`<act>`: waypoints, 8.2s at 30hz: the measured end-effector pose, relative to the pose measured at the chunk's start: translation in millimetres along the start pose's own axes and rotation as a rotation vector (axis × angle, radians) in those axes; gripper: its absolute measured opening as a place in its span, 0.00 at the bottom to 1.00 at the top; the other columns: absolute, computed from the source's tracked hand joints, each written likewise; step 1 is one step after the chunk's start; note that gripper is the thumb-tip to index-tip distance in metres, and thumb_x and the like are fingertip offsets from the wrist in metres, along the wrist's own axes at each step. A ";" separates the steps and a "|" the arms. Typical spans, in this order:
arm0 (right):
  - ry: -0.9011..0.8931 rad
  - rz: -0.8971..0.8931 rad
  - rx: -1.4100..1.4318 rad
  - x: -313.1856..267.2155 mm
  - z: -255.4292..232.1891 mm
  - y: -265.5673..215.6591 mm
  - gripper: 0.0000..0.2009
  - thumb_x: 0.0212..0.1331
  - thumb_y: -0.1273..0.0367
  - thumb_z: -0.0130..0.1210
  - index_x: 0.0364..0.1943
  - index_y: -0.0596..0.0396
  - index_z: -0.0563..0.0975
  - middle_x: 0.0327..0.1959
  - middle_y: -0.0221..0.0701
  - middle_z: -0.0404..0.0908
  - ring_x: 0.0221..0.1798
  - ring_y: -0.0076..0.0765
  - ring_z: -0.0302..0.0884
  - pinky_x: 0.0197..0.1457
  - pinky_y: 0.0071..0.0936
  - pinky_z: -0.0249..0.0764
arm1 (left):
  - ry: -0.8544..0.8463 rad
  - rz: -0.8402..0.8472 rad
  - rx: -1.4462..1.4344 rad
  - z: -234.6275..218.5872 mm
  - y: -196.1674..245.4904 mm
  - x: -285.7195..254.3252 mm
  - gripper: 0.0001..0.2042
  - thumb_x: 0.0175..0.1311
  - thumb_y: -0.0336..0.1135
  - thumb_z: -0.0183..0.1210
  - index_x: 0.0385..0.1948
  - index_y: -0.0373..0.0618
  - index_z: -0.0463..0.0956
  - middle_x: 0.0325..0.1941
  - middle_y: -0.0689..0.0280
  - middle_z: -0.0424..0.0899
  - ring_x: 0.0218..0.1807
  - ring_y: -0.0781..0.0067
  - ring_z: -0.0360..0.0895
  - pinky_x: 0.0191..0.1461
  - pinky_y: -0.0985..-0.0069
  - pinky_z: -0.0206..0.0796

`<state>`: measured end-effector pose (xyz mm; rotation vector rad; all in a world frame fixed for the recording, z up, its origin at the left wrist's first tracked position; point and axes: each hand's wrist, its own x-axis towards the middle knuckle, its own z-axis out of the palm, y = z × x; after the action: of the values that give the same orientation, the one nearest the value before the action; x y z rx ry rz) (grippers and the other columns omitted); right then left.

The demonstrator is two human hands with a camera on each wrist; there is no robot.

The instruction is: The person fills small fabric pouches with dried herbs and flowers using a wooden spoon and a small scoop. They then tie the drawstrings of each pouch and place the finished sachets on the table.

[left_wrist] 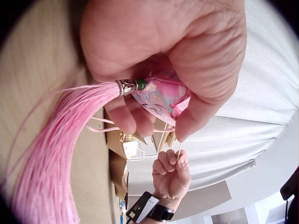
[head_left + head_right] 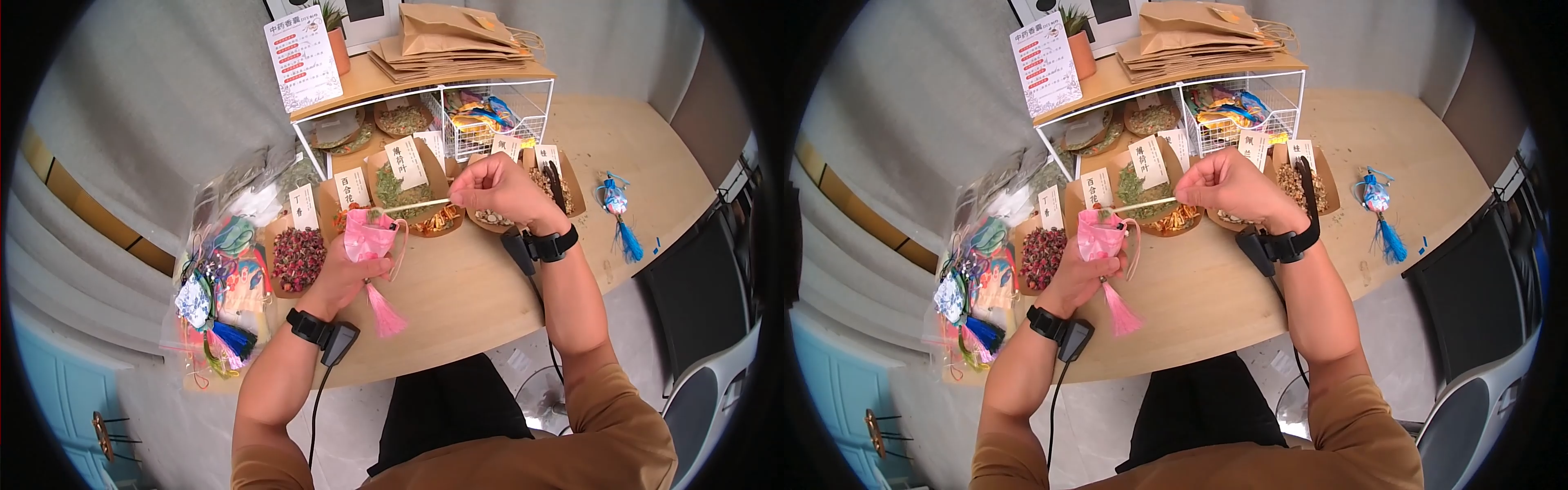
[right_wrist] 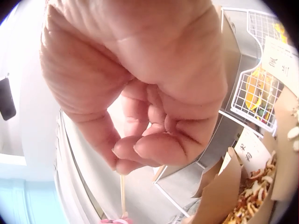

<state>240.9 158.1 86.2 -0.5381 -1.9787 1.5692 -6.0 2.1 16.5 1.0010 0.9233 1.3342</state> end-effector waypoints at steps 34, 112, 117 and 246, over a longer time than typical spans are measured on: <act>0.242 -0.173 -0.586 7.7 -4.2 13.3 0.02 0.44 0.78 0.60 0.22 0.62 0.82 0.18 0.35 0.81 0.21 0.24 0.77 0.29 0.22 0.73 | 0.008 0.005 0.001 -3.9 -4.0 1.1 0.22 0.49 0.26 0.70 0.48 0.42 0.73 0.43 0.65 0.81 0.40 0.71 0.81 0.39 0.74 0.75; 0.033 0.000 0.024 2.1 -0.3 2.3 0.04 0.53 0.75 0.64 0.32 0.59 0.84 0.24 0.25 0.82 0.24 0.14 0.72 0.27 0.14 0.68 | -0.003 0.004 -0.004 0.0 0.0 0.5 0.22 0.51 0.25 0.68 0.48 0.43 0.72 0.43 0.67 0.79 0.40 0.73 0.80 0.38 0.76 0.74; -0.013 -0.175 -0.188 3.3 -0.3 7.0 0.05 0.53 0.77 0.64 0.34 0.57 0.85 0.25 0.25 0.83 0.26 0.14 0.72 0.28 0.15 0.67 | -0.009 0.004 -0.007 -2.0 -1.8 1.4 0.22 0.51 0.26 0.69 0.48 0.43 0.72 0.43 0.66 0.79 0.40 0.73 0.80 0.38 0.75 0.74; 0.193 -0.206 -0.490 12.9 -2.4 25.4 0.01 0.50 0.78 0.63 0.27 0.62 0.82 0.23 0.34 0.83 0.25 0.24 0.77 0.32 0.23 0.74 | 0.002 -0.004 0.001 -1.7 -1.8 1.2 0.21 0.50 0.26 0.70 0.47 0.44 0.73 0.42 0.67 0.80 0.40 0.74 0.80 0.38 0.75 0.75</act>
<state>231.8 173.9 64.2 -0.6219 -2.1861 0.8711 -7.0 3.4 14.3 0.9982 0.9267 1.3321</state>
